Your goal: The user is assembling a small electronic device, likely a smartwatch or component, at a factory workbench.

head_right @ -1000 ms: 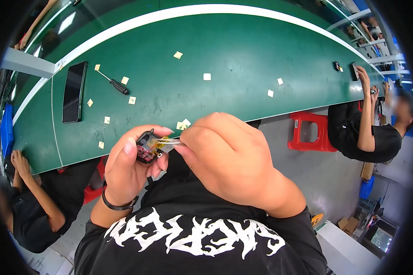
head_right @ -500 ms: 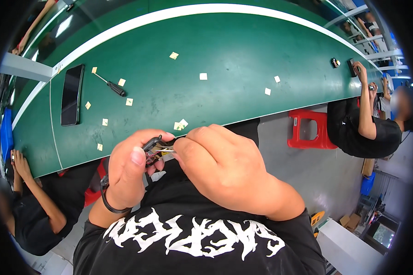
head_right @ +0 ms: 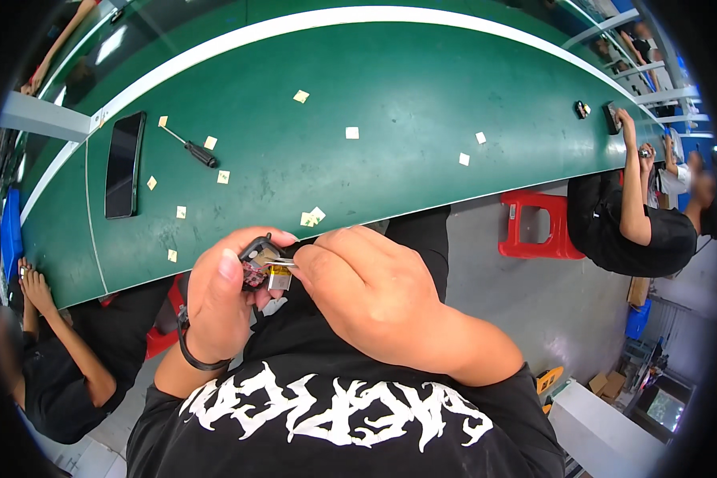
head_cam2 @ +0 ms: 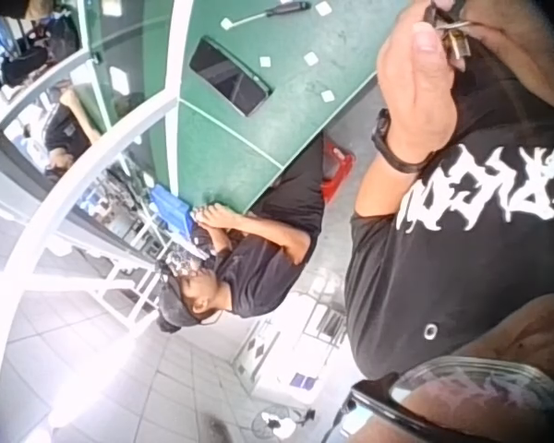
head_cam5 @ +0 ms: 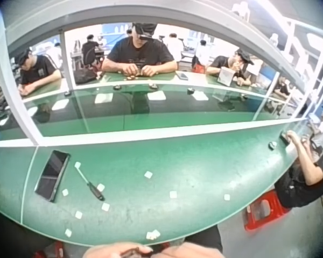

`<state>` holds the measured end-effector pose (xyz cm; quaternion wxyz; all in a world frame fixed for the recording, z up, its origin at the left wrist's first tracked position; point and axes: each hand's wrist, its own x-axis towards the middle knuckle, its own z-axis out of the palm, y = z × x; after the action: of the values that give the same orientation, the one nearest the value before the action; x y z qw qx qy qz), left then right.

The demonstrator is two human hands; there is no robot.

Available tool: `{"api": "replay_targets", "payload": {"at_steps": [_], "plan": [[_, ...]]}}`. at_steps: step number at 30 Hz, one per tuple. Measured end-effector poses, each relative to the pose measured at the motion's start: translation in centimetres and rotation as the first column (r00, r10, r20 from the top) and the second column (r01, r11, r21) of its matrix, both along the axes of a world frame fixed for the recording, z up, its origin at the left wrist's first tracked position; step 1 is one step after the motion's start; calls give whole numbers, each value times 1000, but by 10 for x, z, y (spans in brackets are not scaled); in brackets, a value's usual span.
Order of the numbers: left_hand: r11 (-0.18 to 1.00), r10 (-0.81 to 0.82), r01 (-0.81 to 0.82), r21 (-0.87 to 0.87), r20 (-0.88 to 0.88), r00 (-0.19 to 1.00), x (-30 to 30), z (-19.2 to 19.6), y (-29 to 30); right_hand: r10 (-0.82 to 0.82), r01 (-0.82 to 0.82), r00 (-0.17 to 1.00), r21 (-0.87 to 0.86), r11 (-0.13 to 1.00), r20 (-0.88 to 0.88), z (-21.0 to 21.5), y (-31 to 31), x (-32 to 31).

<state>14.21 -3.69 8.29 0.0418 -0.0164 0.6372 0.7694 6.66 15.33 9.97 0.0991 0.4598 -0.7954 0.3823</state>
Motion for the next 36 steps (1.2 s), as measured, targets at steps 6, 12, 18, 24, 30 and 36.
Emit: {"api": "replay_targets", "payload": {"at_steps": [6, 12, 18, 24, 30, 36], "plan": [[923, -72, 8, 385, 153, 986, -1, -3, -5, 51, -34, 974, -80, 996, 220, -2, 0, -2], [939, 4, -54, 338, 148, 989, -4, 2, 5, 234, 219, 302, -306, 927, 924, -12, 7, 7], [981, 24, -41, 191, 95, 995, -4, -6, 4, -40, 134, 661, -65, 989, 749, -10, 6, -3], [979, -45, 13, 204, 154, 987, -5, -8, 5, 18, -14, 880, -10, 1000, 474, -11, 7, -14], [975, -48, 1, 220, 209, 977, -6, -5, 10, -39, 91, 778, -51, 995, 627, -17, 7, -12], [994, -50, 33, 100, 175, 983, -7, -10, 9, -22, 55, 693, -22, 998, 720, -6, 7, -12]]}}
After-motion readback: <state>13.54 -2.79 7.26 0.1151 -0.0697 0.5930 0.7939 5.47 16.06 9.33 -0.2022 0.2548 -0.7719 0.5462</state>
